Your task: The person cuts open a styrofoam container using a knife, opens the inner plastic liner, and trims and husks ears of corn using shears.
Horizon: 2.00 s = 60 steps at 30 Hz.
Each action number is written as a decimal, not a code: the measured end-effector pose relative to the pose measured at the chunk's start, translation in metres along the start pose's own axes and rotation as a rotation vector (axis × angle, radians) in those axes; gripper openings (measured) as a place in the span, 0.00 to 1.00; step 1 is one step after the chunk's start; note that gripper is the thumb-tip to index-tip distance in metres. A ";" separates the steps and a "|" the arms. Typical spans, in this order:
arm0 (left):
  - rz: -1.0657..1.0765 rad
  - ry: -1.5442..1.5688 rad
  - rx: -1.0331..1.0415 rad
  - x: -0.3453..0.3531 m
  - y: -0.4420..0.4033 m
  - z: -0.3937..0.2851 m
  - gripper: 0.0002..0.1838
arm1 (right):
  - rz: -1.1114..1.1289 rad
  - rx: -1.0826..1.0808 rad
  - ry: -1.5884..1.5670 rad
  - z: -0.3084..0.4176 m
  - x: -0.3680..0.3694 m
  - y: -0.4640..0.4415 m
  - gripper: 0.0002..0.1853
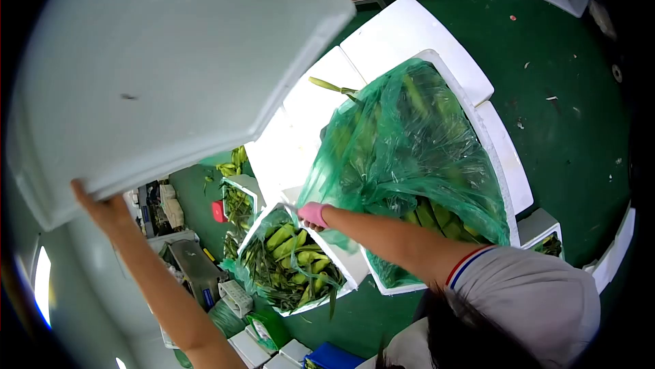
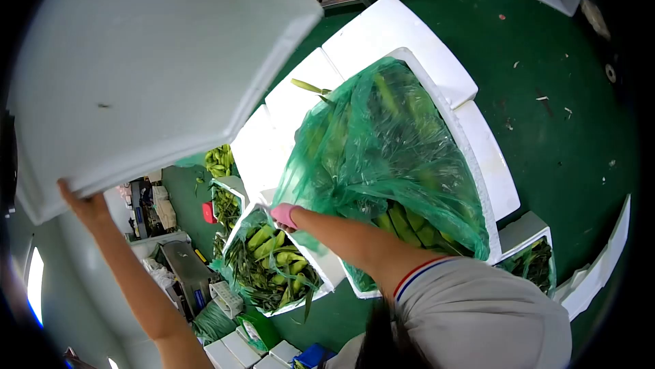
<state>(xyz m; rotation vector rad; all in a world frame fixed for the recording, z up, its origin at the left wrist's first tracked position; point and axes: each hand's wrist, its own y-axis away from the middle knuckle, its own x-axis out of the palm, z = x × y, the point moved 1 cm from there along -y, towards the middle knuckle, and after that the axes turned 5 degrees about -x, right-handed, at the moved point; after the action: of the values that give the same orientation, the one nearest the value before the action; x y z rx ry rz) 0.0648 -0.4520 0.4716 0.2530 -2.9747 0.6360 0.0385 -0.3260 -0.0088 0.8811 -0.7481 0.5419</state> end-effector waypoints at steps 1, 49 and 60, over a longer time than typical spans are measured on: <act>-0.003 0.012 0.035 -0.010 -0.003 -0.025 0.35 | -0.215 -0.058 -0.127 0.005 0.010 0.028 0.14; 0.572 -1.465 0.179 -0.013 0.367 0.325 0.49 | -0.757 -0.666 -0.083 -0.203 0.015 0.387 0.18; 0.712 -0.892 -0.338 0.048 0.442 0.308 0.16 | -1.067 -0.677 0.211 -0.100 -0.124 0.422 0.19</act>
<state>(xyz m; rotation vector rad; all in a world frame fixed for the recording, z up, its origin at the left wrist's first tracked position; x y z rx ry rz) -0.0781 -0.1878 0.0216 -0.7921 -3.9490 -0.0104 -0.2969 -0.0321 0.0580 0.4600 -0.1558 -0.5457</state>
